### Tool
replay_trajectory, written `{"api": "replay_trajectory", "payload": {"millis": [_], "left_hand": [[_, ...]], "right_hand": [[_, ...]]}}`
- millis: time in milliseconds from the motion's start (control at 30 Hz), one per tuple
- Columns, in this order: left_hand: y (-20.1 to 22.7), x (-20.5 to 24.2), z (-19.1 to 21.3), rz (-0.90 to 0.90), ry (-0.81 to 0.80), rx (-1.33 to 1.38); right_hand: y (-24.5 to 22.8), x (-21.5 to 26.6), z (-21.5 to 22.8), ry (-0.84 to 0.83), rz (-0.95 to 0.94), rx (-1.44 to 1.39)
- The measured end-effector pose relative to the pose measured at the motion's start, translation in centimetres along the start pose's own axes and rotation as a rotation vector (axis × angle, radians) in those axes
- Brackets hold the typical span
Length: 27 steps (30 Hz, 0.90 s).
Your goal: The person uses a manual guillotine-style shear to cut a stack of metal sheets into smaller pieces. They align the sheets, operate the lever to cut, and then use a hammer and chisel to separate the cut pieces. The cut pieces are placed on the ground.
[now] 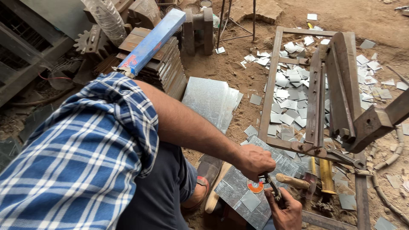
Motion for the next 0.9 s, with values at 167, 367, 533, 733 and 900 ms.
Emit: {"api": "replay_trajectory", "payload": {"millis": [167,367,533,733,900], "left_hand": [[-0.2,-0.2,-0.2,0.018,0.005,-0.005],[0.0,0.2,0.3,-0.076,0.025,0.0],[-0.1,1.1,1.3,0.045,-0.051,0.045],[1.3,2.2,3.1,0.086,-0.007,0.053],[1.4,2.4,3.0,0.052,-0.002,0.015]], "right_hand": [[-0.2,-0.1,0.0,0.005,0.016,-0.027],[-0.6,0.0,0.3,0.021,0.053,-0.012],[-0.4,-0.2,0.6,0.027,0.053,-0.024],[-0.5,-0.3,0.7,0.015,0.033,-0.008],[-1.2,-0.2,1.1,0.022,0.055,0.01]]}}
Point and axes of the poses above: each hand's wrist, its own x-axis away from the middle knuckle, its own z-axis out of the back of the hand, y = z × x, the point moved 5 cm from there along -x, towards the middle knuckle, and after that the axes turned 12 degrees about x, right-handed, at the moved point
